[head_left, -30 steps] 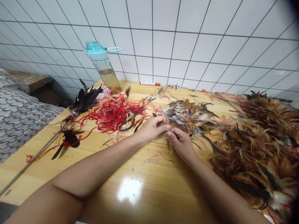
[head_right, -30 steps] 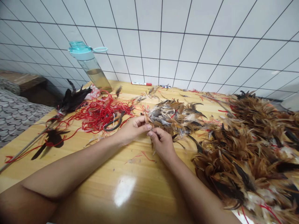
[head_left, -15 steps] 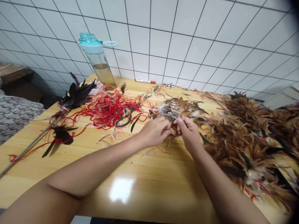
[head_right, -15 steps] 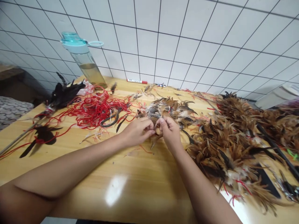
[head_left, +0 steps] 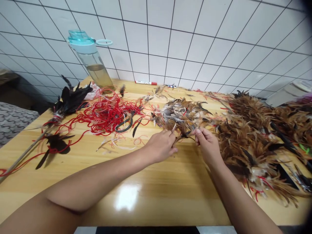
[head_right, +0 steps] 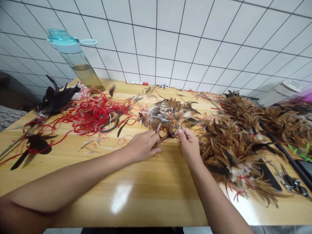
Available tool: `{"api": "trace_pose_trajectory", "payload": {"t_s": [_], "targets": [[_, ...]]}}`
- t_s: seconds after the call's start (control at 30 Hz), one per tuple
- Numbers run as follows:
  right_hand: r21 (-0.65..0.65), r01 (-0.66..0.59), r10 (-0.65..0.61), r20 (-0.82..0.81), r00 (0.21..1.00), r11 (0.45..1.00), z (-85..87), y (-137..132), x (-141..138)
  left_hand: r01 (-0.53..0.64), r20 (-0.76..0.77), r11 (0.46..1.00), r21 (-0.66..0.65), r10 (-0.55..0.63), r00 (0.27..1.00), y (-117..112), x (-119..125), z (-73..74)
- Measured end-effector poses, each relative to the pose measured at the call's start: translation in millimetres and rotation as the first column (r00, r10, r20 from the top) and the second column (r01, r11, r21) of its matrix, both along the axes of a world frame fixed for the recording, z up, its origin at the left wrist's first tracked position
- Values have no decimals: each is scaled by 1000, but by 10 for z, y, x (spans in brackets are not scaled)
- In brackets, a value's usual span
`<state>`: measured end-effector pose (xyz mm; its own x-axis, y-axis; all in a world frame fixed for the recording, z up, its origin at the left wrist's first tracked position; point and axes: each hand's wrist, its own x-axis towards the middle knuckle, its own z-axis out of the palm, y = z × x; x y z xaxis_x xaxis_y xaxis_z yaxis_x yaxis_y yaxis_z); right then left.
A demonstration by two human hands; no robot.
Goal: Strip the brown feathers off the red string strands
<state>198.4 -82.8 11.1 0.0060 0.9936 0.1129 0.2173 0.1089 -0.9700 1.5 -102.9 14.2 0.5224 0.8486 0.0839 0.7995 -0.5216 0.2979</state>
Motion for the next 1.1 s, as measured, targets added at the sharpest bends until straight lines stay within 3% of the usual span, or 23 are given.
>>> {"api": "trace_pose_trajectory", "payload": {"t_s": [0.2,0.33,0.43,0.5,0.57,0.67,0.8,1.1], "targets": [[10,-22,21,94,995,1000,-163,-20,-62,6,-9,996,-88,-7,1000,49,-58,41],[52,12,-19,127,992,999,-170,-55,-39,-48,303,983,-179,102,948,164,-178,189],[65,10,-17,110,994,998,-156,-89,-48,-62,582,930,-362,277,765,236,-216,263],[62,-22,15,107,994,998,-141,-125,-86,32,703,866,-498,382,600,248,-188,254],[53,-58,52,114,992,997,-123,-176,-142,144,753,798,-586,469,461,225,-125,206],[27,-112,109,104,989,993,-95,-257,-224,240,761,735,-635,541,358,155,-12,126],[-24,-154,155,52,986,988,-87,-309,-272,256,774,740,-621,529,349,81,69,88],[-122,-220,211,-77,974,968,-100,-302,-288,189,796,825,-532,412,443,71,73,25]]}}
